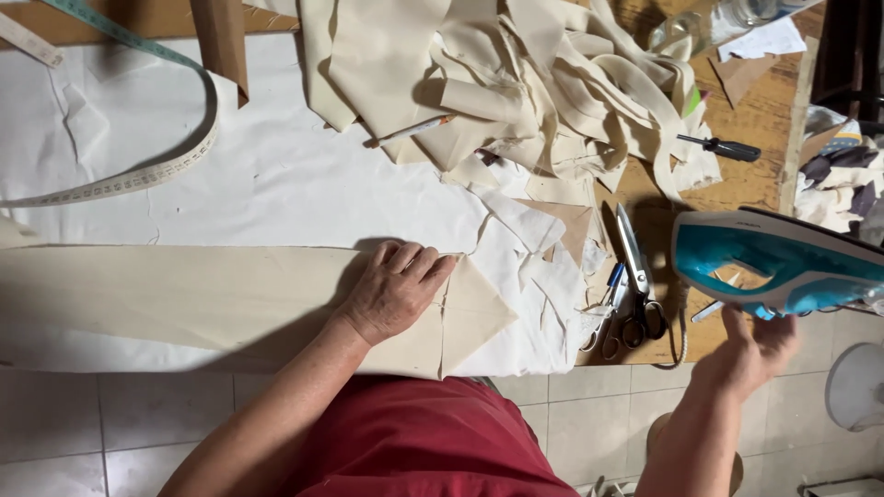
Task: Measuring fabric with a tape measure, marking it with a pen, and ironing the fabric on a work table.
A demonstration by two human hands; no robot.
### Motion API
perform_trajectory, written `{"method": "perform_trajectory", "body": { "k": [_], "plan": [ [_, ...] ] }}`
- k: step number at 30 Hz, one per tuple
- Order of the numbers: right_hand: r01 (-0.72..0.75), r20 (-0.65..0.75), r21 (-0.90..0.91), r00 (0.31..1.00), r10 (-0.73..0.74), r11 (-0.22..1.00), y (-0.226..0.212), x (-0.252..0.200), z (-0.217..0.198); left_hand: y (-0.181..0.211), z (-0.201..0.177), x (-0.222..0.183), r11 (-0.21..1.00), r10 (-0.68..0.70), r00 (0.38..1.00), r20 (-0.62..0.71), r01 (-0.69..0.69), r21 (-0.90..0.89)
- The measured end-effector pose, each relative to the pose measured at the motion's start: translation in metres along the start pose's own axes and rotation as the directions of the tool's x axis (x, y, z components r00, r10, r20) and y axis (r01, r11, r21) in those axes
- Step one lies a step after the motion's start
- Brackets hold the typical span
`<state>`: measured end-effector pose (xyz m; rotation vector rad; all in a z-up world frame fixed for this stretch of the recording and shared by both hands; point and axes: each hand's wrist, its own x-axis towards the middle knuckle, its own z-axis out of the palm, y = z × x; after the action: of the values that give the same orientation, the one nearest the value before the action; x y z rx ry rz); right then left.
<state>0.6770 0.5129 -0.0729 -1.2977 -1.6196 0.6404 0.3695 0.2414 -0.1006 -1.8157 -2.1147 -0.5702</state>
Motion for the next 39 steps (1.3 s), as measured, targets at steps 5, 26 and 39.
{"method": "perform_trajectory", "body": {
  "k": [5,26,39],
  "plan": [
    [-0.149,-0.029,0.191,0.987,0.157,0.970,-0.008,0.010,0.032,0.000,0.000,-0.001,1.000,0.008,1.000,-0.011,-0.007,0.004],
    [0.570,0.855,-0.509,0.422,0.302,0.645,-0.199,-0.082,0.065,-0.001,0.008,-0.012,0.997,-0.047,0.997,-0.059,0.043,-0.062],
    [0.546,0.801,-0.595,0.347,0.487,0.590,-0.186,-0.080,0.096,-0.001,0.017,-0.023,0.999,-0.040,0.999,-0.024,0.039,-0.021]
  ]
}}
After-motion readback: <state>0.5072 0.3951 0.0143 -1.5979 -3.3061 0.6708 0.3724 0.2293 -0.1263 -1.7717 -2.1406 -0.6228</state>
